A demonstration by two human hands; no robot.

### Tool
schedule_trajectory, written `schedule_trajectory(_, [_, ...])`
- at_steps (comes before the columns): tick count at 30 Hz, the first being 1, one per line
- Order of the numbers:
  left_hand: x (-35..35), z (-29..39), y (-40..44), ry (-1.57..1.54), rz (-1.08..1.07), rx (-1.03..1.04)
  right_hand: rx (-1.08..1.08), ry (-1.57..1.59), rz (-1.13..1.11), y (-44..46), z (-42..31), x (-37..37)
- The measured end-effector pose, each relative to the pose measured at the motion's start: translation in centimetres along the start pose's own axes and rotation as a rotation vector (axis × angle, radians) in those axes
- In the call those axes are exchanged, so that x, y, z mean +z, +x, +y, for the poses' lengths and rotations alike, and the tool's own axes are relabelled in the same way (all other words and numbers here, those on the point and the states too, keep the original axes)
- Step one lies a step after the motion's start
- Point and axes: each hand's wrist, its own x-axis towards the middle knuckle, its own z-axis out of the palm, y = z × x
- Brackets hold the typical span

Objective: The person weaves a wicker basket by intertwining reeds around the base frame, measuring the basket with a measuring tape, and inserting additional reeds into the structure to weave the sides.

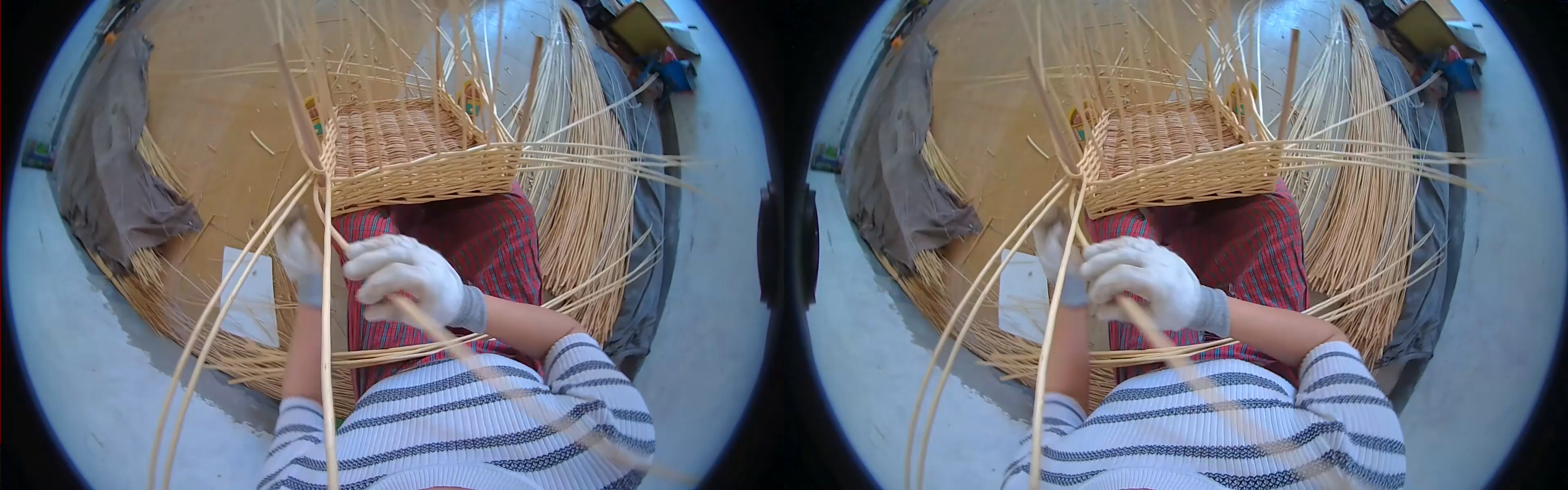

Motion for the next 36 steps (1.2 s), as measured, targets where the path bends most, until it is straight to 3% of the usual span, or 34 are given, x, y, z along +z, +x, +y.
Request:
schedule_trajectory(1, [-1.0,-2.0,2.3,0.029,-0.030,-0.203,-0.002,-0.023,-0.091,1.2,0.3,0.2])
schedule_trajectory(4, [3.2,-0.7,8.5,-0.237,-0.126,-0.160,0.050,-0.129,-0.103,-0.2,1.2,3.5])
schedule_trajectory(6, [2.8,-3.2,11.1,-0.430,-0.356,-0.451,0.137,-0.228,-0.103,-1.1,0.2,3.7])
schedule_trajectory(7, [2.8,-4.6,11.3,-0.435,-0.348,-0.469,0.156,-0.225,-0.106,-1.7,-0.1,3.3])
schedule_trajectory(9, [3.0,-4.6,11.4,-0.843,-0.560,-0.444,0.168,-0.219,-0.072,-2.1,0.0,2.5])
schedule_trajectory(10, [3.4,-4.8,10.3,-0.605,-0.297,-0.431,0.112,-0.123,0.068,-2.8,0.5,2.2])
schedule_trajectory(12, [3.4,-3.7,10.1,-0.609,-0.286,-0.438,0.138,0.035,0.032,-4.1,2.0,-1.4])
schedule_trajectory(13, [3.5,-3.5,10.1,-0.618,-0.301,-0.439,0.355,0.247,0.179,-5.1,1.7,-2.3])
schedule_trajectory(14, [3.6,-3.5,10.0,-0.589,-0.271,-0.428,0.216,0.086,0.178,-4.3,2.2,-4.2])
schedule_trajectory(15, [3.3,-3.6,10.1,-0.593,-0.256,-0.419,0.358,0.108,0.337,-5.7,3.9,-5.4])
schedule_trajectory(17, [3.1,-3.8,10.2,-0.662,-0.330,-0.421,0.569,0.114,0.429,-6.6,7.9,-9.5])
schedule_trajectory(18, [3.3,-3.8,10.2,-0.685,-0.336,-0.396,0.805,0.155,0.589,-5.0,8.9,-10.4])
schedule_trajectory(21, [2.4,-4.3,10.6,-0.683,-0.341,-0.508,0.994,0.250,0.641,-5.1,14.2,-12.7])
schedule_trajectory(23, [2.3,-2.1,10.3,-0.673,-0.409,-0.451,0.937,0.381,0.665,-5.6,13.9,-13.2])
schedule_trajectory(25, [2.5,1.3,10.9,-0.324,-0.386,-0.502,0.893,0.429,0.630,-6.0,13.5,-13.8])
schedule_trajectory(27, [0.8,-0.3,10.8,-0.222,-0.489,-0.487,0.884,0.421,0.615,-5.2,12.8,-14.2])
schedule_trajectory(29, [-0.7,-0.8,9.1,0.262,-0.704,-0.349,0.971,0.413,0.802,-3.9,12.2,-13.0])
schedule_trajectory(30, [-0.5,-2.5,8.1,0.043,-0.668,-0.219,0.976,0.407,0.798,-3.7,12.2,-12.9])
schedule_trajectory(31, [-0.6,-4.1,7.2,0.042,-0.669,-0.223,0.979,0.406,0.800,-3.7,12.3,-12.7])
schedule_trajectory(33, [0.9,-4.5,6.1,0.217,-0.401,-0.254,0.890,0.402,0.818,-3.1,12.4,-12.3])
schedule_trajectory(36, [1.3,-4.3,6.0,0.244,-0.383,-0.201,0.914,0.329,0.811,-2.1,12.4,-12.6])
